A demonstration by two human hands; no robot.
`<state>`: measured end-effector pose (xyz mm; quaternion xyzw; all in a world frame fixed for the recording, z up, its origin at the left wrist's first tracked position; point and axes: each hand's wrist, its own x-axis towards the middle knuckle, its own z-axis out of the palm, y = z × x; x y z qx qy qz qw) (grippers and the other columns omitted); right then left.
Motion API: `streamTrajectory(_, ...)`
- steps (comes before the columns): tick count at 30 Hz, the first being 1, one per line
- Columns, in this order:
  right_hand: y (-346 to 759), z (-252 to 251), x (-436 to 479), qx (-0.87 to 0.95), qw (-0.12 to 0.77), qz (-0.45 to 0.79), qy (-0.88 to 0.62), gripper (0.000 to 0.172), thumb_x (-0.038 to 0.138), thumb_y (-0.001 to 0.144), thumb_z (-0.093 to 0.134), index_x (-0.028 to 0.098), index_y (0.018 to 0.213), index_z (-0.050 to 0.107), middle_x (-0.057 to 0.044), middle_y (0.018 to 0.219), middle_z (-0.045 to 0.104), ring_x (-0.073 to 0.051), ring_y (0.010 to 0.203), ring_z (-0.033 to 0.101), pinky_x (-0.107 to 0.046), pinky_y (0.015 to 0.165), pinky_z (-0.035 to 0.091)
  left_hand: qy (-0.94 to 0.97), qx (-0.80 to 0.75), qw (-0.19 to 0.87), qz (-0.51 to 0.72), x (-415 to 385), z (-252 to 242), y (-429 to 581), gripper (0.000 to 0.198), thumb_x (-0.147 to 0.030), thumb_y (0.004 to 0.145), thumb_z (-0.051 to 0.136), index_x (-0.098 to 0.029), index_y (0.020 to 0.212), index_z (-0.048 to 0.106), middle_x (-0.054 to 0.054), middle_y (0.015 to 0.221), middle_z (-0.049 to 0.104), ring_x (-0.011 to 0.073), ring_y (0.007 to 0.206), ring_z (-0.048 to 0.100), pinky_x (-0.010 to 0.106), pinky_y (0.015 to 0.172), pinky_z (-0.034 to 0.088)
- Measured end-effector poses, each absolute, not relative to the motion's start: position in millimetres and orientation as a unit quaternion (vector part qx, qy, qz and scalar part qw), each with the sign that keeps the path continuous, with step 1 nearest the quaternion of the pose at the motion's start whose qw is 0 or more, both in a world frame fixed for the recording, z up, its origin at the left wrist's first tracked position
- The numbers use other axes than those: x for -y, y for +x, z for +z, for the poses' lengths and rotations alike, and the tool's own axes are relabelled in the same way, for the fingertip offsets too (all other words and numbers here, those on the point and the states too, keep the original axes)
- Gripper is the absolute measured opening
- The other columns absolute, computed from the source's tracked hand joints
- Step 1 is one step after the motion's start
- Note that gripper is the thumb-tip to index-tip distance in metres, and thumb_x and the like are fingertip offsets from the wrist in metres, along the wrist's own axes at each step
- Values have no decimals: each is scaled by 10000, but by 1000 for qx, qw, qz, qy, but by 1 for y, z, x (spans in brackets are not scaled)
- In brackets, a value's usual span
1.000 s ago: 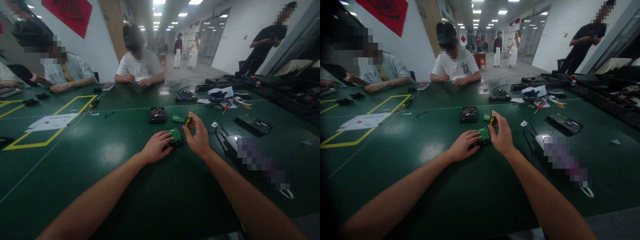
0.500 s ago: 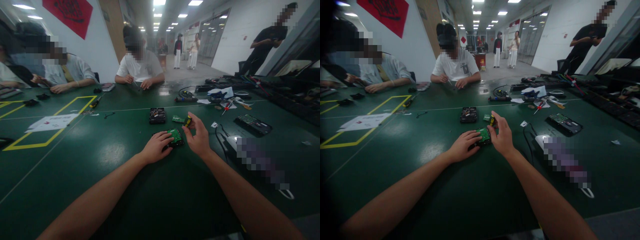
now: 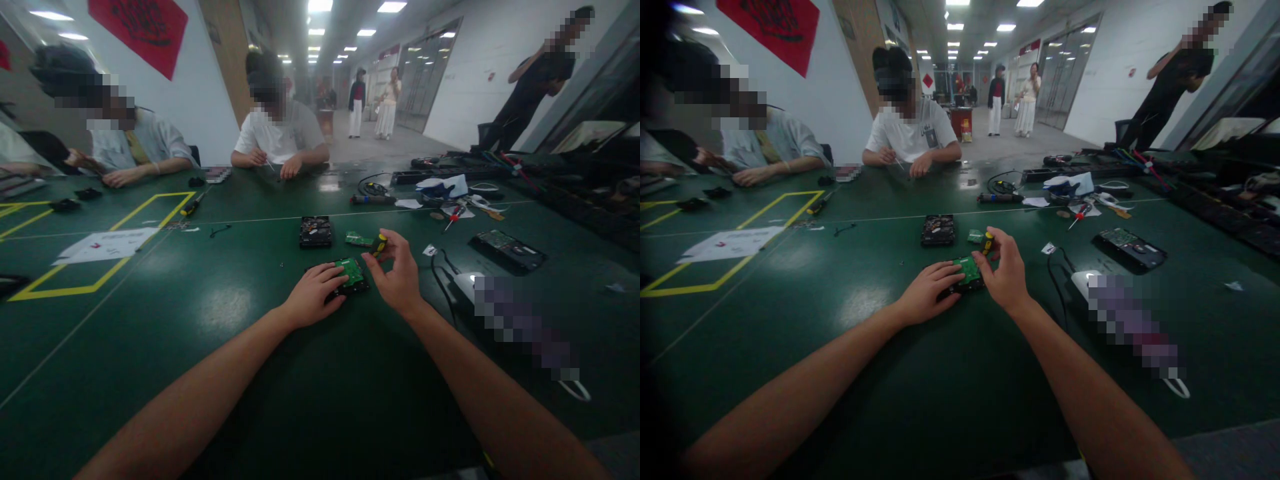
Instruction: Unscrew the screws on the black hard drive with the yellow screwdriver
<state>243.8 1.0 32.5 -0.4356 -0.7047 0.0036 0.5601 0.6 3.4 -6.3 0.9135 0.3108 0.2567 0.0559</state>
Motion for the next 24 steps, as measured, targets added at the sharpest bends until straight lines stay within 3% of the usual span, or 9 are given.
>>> streamTrajectory(6, 245, 36, 1, 716, 545, -5, -436, 581, 325, 978, 686, 338, 1519, 474, -103, 1292, 633, -258, 950, 671, -491, 806, 653, 913, -313, 54, 258, -4, -8, 1, 482, -353, 991, 669, -249, 1457, 609, 121, 1525, 604, 345, 1477, 493, 616, 1186, 454)
streamTrajectory(15, 244, 35, 1, 733, 533, 38, -421, 649, 256, 1037, 540, 369, 1643, 339, -105, 1398, 630, -291, 1131, 686, -570, 1003, 612, 913, -314, 53, 255, -3, -7, 1, 461, -362, 994, 667, -245, 1438, 623, 118, 1530, 602, 347, 1476, 498, 614, 1192, 451)
streamTrajectory(24, 246, 40, 2, 727, 536, -10, -429, 583, 292, 984, 669, 354, 1532, 480, -88, 1229, 645, -262, 975, 669, -462, 787, 652, 914, -318, 46, 247, -4, -7, 1, 464, -366, 1006, 650, -230, 1448, 615, 118, 1528, 604, 347, 1474, 496, 603, 1197, 451)
